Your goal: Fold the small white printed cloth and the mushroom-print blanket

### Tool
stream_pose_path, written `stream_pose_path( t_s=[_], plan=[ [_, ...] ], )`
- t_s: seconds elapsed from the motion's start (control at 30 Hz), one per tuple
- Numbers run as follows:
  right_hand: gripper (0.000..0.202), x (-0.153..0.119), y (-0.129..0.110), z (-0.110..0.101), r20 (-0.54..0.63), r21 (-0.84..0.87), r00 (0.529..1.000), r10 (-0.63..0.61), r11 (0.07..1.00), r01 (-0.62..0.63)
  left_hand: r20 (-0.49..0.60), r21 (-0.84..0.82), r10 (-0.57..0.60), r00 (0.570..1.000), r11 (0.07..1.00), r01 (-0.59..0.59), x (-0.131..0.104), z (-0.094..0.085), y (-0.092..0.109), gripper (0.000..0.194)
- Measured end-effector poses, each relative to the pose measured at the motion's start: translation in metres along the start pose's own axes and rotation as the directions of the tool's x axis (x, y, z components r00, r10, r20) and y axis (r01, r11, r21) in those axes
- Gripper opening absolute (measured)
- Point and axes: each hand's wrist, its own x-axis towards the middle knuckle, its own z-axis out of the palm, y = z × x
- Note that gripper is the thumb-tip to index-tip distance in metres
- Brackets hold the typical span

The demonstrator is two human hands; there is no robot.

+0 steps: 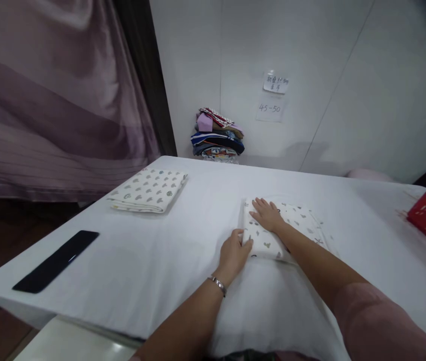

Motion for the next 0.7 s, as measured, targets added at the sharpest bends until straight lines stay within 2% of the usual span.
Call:
stream_pose_path(
  t_s=[0.23, 0.4, 0.53, 0.7],
  plan=[
    [0.061, 0.001, -0.015, -0.012, 0.018, 0.046, 1.000, 0.024, 0.999, -0.024, -0.006, -0.009, 0.032, 0.999, 0.999, -0.032, -0.005, -0.001, 0.001, 0.048],
    [0.062, 0.000, -0.034, -0.006, 0.032, 0.062, 0.998, -0.045, 0.997, 0.043, -0.003, 0.022, 0.023, 1.000, 1.000, -0.023, -0.002, 0.000, 0.002, 0.042],
    [0.063, 0.002, -0.037, -0.005, 0.056, 0.084, 0.997, -0.043, 0.996, 0.039, 0.001, 0.038, 0.011, 1.000, 0.999, -0.011, 0.000, 0.001, 0.002, 0.040],
    [0.061, -0.007, -0.039, -0.017, 0.100, 0.198, 0.995, -0.026, 0.980, 0.006, 0.024, 0.033, 0.027, 0.999, 0.999, -0.028, 0.001, 0.000, 0.001, 0.040]
  ],
)
